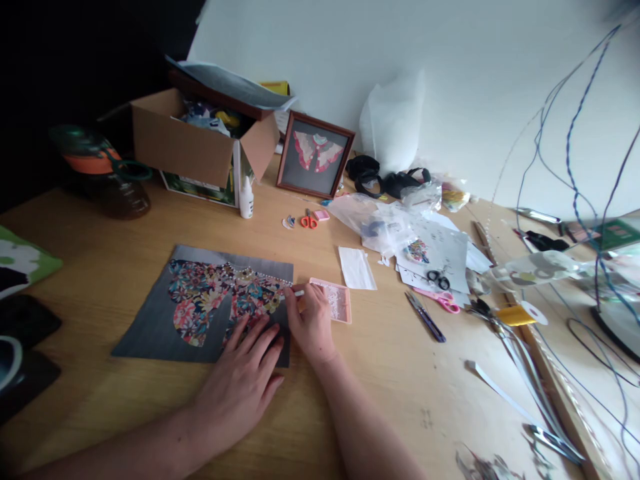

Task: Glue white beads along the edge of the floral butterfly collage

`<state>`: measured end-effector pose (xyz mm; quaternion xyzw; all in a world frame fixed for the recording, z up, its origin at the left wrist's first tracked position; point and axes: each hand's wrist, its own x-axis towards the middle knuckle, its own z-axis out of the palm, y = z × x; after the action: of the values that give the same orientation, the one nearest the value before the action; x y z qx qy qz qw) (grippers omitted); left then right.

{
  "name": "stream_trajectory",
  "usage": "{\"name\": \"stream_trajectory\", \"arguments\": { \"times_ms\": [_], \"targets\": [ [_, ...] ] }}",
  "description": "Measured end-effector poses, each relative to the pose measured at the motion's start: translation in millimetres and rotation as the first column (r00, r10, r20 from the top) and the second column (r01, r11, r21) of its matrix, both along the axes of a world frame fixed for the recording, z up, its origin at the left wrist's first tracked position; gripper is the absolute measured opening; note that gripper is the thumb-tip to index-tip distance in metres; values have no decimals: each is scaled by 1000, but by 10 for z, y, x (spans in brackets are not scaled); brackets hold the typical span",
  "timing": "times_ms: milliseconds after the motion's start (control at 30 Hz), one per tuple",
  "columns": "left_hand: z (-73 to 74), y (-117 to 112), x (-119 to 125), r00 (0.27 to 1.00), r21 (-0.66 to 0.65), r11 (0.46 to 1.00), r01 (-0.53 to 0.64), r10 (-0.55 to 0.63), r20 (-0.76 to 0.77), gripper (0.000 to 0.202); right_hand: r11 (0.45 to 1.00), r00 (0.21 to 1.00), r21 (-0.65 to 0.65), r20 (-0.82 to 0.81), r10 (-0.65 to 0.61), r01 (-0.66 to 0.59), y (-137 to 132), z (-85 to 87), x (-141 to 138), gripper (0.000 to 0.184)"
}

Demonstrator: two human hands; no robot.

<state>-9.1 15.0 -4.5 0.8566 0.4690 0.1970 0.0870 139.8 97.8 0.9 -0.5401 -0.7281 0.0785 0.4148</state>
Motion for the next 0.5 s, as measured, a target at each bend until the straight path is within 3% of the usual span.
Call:
{"name": "stream_trajectory", "arguments": {
  "times_ms": [500],
  "targets": [
    [4, 1, 11, 1000, -13, 1000, -2, 2, 2, 41, 1000, 1000, 5, 15, 17, -17, 15, -32, 11, 17]
  ]
}}
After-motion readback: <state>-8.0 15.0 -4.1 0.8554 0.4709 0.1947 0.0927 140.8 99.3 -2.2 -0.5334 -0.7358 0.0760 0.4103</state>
